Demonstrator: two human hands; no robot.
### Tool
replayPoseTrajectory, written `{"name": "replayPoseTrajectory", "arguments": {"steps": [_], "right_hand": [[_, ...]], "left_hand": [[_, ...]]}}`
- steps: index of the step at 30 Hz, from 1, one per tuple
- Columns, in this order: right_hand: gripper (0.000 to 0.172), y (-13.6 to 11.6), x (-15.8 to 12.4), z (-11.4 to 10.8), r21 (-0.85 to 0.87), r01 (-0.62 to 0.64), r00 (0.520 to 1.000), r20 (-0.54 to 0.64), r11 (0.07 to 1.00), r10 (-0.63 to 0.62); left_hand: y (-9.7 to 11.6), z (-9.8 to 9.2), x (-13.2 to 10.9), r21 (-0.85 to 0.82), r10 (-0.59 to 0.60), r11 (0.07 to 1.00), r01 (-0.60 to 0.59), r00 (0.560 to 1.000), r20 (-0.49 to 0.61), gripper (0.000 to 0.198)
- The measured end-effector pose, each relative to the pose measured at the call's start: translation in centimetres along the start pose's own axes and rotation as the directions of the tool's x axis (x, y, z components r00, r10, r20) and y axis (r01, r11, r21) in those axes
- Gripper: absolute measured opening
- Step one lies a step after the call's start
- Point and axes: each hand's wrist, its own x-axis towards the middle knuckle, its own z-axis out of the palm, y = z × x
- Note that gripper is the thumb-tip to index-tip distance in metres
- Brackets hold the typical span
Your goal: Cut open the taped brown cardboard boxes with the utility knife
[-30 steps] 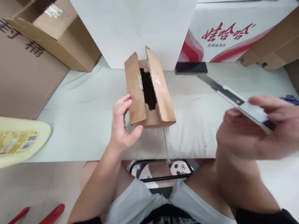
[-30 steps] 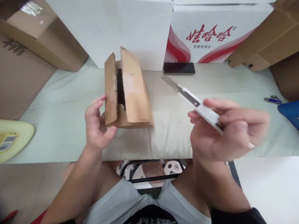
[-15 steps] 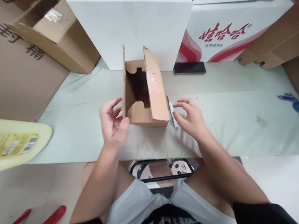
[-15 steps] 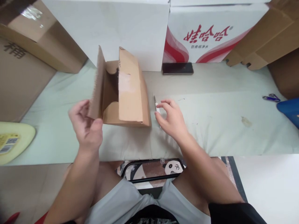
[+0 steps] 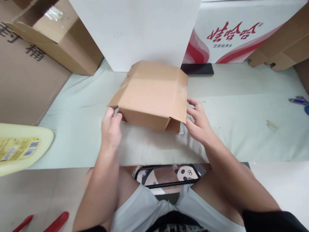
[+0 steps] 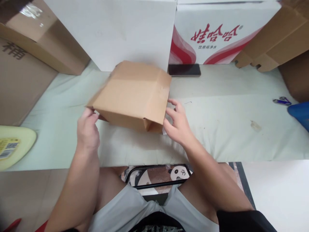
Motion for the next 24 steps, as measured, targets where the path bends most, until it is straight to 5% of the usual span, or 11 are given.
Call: {"name": "replayPoseTrajectory", "arguments": {"steps": [7,14,18,20,22,24], "right_hand": [[0.08,0.7,-0.6,0.5,0.429,-0.02,0.993,0.114,0.903,-0.032],[0.055,-0.1,-0.6,0.4,0.486,-0.117,0.993,0.04,0.866,0.112],[0.067,-0.5,-0.4,-0.6,0.57,-0.154,0.988,0.063,0.807,0.144],[0.076,-0.5,-0.2,-1.1,0.645,-0.216,0.976,0.12,0.733,0.182],[0.076,-0.6,0.0,-1.4,0.693,-0.282,0.956,0.146,0.663,0.254],[0.065,-0.8,0.2,-1.6,0.72,-0.339,0.928,0.152,0.606,0.339]], "left_hand": [[3.6,1.0,0.0,-0.123,-0.008,0.992,0.025,0.99,0.138,0.069],[4.3,0.2,0.3,-0.078,-0.255,0.966,0.248,0.962,-0.099,0.07],[5.3,-0.3,0.7,-0.234,-0.285,0.94,0.247,0.947,-0.146,0.062],[5.5,-1.2,0.8,-0.274,-0.283,0.926,0.26,0.958,-0.048,0.059],[5.7,-2.4,0.7,-0.313,-0.244,0.906,0.285,0.956,0.163,0.056],[5.8,-3.7,0.5,-0.306,-0.16,0.905,0.297,0.901,0.403,0.049]]}}
